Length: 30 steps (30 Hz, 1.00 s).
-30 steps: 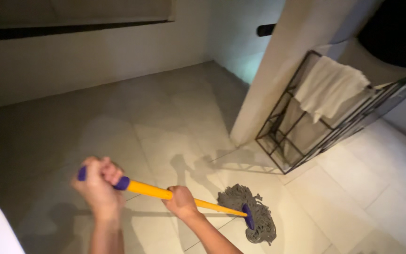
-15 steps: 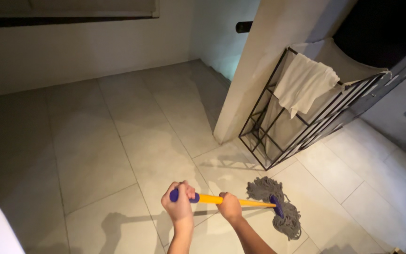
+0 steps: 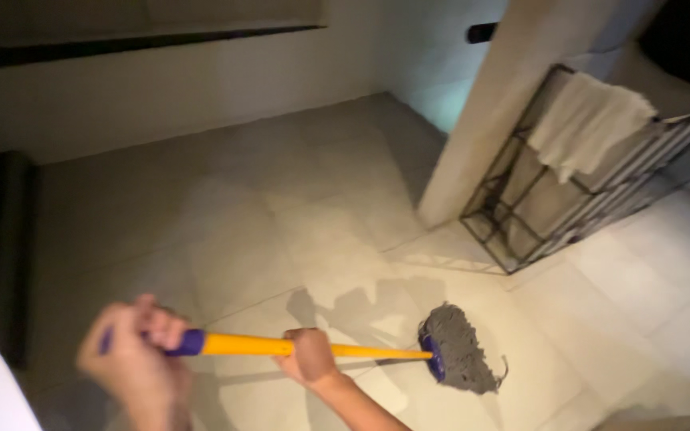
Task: The person mops a tiled floor using a mop, moving it back and forth over the surface of the tiles.
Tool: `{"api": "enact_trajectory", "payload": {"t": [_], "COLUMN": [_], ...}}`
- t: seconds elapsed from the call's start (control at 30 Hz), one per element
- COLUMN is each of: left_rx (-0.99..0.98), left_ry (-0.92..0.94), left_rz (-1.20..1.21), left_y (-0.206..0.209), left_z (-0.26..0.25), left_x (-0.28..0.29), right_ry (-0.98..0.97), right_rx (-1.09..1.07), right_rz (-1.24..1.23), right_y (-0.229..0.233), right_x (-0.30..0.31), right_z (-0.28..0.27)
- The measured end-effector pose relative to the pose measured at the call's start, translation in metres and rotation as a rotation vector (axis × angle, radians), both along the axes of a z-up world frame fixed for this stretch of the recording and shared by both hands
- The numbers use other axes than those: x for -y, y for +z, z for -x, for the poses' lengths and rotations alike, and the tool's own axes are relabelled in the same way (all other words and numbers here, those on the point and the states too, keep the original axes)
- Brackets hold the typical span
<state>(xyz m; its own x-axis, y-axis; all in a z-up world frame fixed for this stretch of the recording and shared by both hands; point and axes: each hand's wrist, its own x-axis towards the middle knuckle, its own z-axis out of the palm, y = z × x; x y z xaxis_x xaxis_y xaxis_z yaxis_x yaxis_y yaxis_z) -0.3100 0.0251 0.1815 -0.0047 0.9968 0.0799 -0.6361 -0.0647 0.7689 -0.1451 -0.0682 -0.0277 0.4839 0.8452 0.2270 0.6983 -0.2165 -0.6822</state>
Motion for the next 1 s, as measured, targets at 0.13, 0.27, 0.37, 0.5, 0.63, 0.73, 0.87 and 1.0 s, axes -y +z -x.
{"api": "enact_trajectory", "payload": {"t": [0.13,0.27,0.37,0.5,0.63,0.73,0.87,1.0], "left_rx": [-0.127,-0.189,-0.080,0.229,0.145,-0.030,-0.248,-0.022], "left_ry": [0.204,0.241,0.100,-0.214,0.023,0.271,0.386,0.144], "left_rz": [0.096,-0.048,-0.172,-0.330,-0.191,-0.034,0.021,0.036], "left_y": [0.039,0.019,-0.029,-0.075,-0.085,-0.072,-0.072,-0.098], "left_z": [0.082,0.143,0.174,0.191,0.147,0.089,-0.020,-0.133], "left_x": [-0.041,-0.095,-0.137,-0.166,-0.141,-0.081,0.011,0.081], "right_ry": [0.099,0.166,0.190,0.195,0.208,0.199,0.061,-0.101], "right_rx": [-0.177,-0.246,-0.296,-0.313,-0.276,-0.228,-0.118,-0.078], "right_rz": [-0.008,0.065,0.122,0.167,0.184,0.180,0.162,0.178], "right_y": [0.048,0.078,0.089,0.092,0.070,0.043,0.004,-0.036], "right_x": [-0.046,-0.073,-0.078,-0.070,-0.052,-0.022,0.034,0.104], "right_z": [0.104,0.162,0.170,0.159,0.131,0.082,-0.009,-0.111]}}
